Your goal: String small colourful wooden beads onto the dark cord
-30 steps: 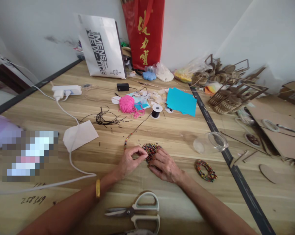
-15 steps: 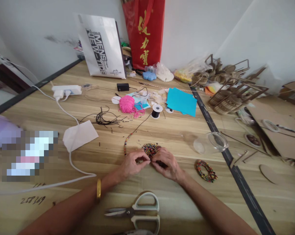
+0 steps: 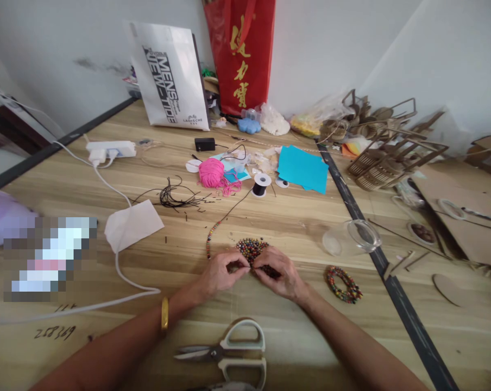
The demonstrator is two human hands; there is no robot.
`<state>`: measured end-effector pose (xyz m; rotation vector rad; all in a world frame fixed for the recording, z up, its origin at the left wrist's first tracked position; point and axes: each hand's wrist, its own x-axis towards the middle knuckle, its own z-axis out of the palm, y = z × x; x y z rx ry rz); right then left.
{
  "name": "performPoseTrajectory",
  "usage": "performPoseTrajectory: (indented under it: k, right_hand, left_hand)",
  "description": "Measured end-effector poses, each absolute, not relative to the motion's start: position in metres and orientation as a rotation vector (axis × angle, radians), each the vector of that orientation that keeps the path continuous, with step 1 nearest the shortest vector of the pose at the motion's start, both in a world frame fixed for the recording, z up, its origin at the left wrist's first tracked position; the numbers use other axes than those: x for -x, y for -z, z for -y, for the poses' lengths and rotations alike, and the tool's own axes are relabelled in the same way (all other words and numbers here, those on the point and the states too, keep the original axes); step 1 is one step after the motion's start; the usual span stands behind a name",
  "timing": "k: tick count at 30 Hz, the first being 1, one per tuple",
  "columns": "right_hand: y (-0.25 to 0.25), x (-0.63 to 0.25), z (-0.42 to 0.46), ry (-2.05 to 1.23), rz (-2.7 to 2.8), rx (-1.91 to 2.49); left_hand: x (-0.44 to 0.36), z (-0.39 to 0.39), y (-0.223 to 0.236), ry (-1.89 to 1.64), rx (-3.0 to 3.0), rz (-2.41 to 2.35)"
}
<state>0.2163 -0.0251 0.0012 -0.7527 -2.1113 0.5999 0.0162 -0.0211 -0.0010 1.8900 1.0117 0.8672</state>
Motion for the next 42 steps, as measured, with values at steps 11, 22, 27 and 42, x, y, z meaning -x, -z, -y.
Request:
performPoseTrajectory:
  k: [11,22,27,42]
  right_hand:
    - [-0.0023,-0.2153,0.0259,-0.606,2.104,0.736]
    - [-0.0050,-0.2151,0.0264,-0.659,2.141,0.743]
    - [-0.0041,-0.2149,0.0264,-0.655,2.135,0.737]
    - [-0.0037,-0.2146,0.0265,-0.661,2.148,0.724]
  left_hand:
    - [-0.0169,0.0217,-0.0004,-0.844,-1.905,-1.032]
    - [-0.0174,0.0217,0.0007,-0.853,-1.934,-1.024]
    - [-0.0177,0.0214,0.0018,-0.859,-1.942,-1.022]
    - [-0.0175,0.0218,0.0014,-0.837,-1.941,-1.019]
